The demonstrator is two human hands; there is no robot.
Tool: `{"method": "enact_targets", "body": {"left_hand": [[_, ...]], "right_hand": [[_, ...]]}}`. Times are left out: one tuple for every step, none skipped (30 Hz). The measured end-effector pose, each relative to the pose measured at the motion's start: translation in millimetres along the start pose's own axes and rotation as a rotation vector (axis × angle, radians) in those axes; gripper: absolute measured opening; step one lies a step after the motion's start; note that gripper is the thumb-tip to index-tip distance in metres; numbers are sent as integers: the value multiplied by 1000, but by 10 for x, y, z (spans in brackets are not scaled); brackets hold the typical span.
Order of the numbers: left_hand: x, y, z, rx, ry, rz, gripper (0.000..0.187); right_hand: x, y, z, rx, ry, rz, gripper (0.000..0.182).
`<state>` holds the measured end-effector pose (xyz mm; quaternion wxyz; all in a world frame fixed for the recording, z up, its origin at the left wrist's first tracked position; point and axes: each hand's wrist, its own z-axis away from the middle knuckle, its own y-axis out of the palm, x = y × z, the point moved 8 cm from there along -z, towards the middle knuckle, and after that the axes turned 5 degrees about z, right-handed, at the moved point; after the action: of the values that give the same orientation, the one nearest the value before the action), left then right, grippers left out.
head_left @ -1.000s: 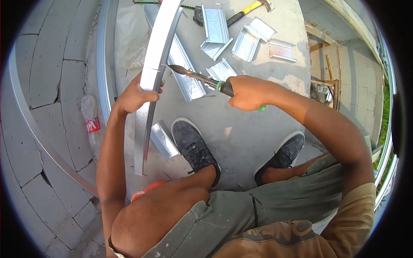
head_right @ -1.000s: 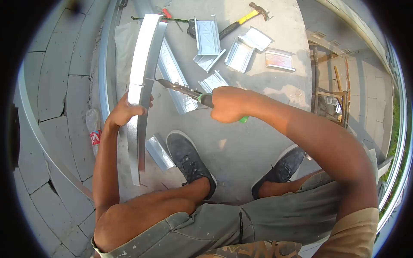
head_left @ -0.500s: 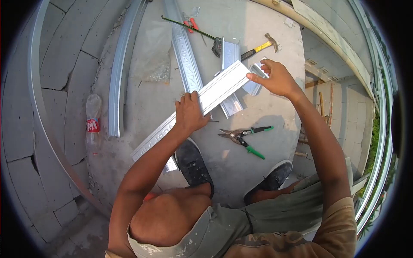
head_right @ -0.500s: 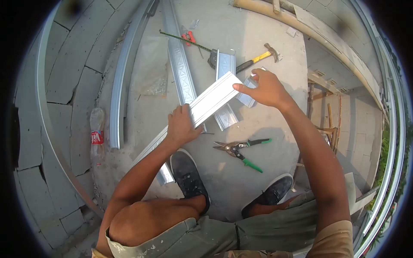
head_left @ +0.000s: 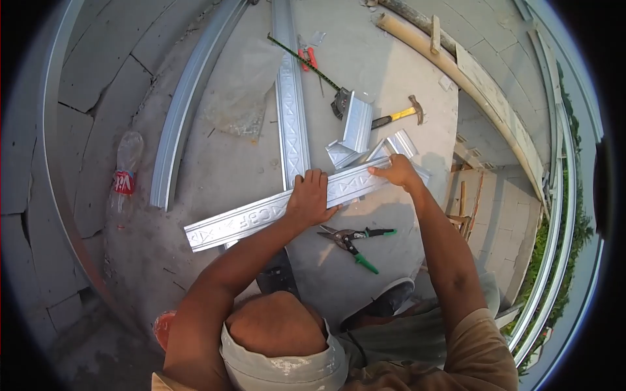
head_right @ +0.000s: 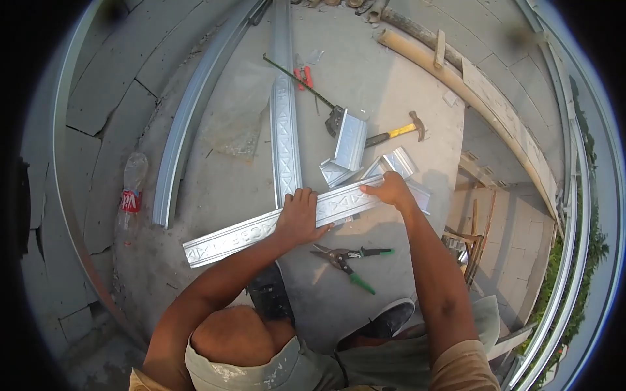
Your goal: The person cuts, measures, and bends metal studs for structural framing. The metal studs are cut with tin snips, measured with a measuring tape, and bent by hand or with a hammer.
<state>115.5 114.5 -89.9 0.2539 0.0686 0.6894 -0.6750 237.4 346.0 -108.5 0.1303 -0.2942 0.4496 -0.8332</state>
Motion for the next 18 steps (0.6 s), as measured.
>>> {"method": "enact_targets", "body": {"left_hand": [[-12,-16,7,-27,21,-35,72],[2,-10,10,-23,15,-30,72],[-12,-21,20,-50,31,-39,72],[-31,-43,10,-81,50,-52,72],[-27,-49,-19,-84,51,-53,72],[-13,-27,-31,-65,40,-41,71],[-6,8,-18,-40,28,-27,70],[-3,12,-15,-34,25,-26,70],[2,-9,-26,-40,16,-44,70],[-5,-13,-35,-44,11,-61,69],[-14,1,-55,-36,21,-58,69],[-1,38,-53,5,-1,-69,72],[8,53,-54,39,-19,-84,75],[7,53,-66,31,-6,-92,75],[24,80,-69,9,2,-129,75],[22,107,-41,-8,10,-164,76],[2,144,10,-12,18,-174,76],[13,142,41,-28,17,-82,80]], "right_hand": [[68,-20,36,12,1,4,89],[131,-72,71,6,13,134,90],[208,-139,136,0,28,265,90],[268,-168,208,1,33,267,90],[328,-231,293,-65,64,292,83],[407,-288,390,-128,96,316,76],[557,-332,506,-123,99,315,76],[732,-442,642,-150,140,265,69],[901,-524,794,-178,185,215,62],[1108,-528,960,-179,190,217,58],[1317,-509,1126,-183,196,220,55],[1549,-420,1304,-122,147,213,58],[1752,-312,1469,-70,96,204,60],[1890,-187,1613,-99,66,196,59],[1968,-114,1690,-131,31,188,57],[1927,-179,1682,-146,31,181,57],[1871,-264,1655,-115,-24,162,63],[1813,-381,1609,-89,-87,142,70]]}}
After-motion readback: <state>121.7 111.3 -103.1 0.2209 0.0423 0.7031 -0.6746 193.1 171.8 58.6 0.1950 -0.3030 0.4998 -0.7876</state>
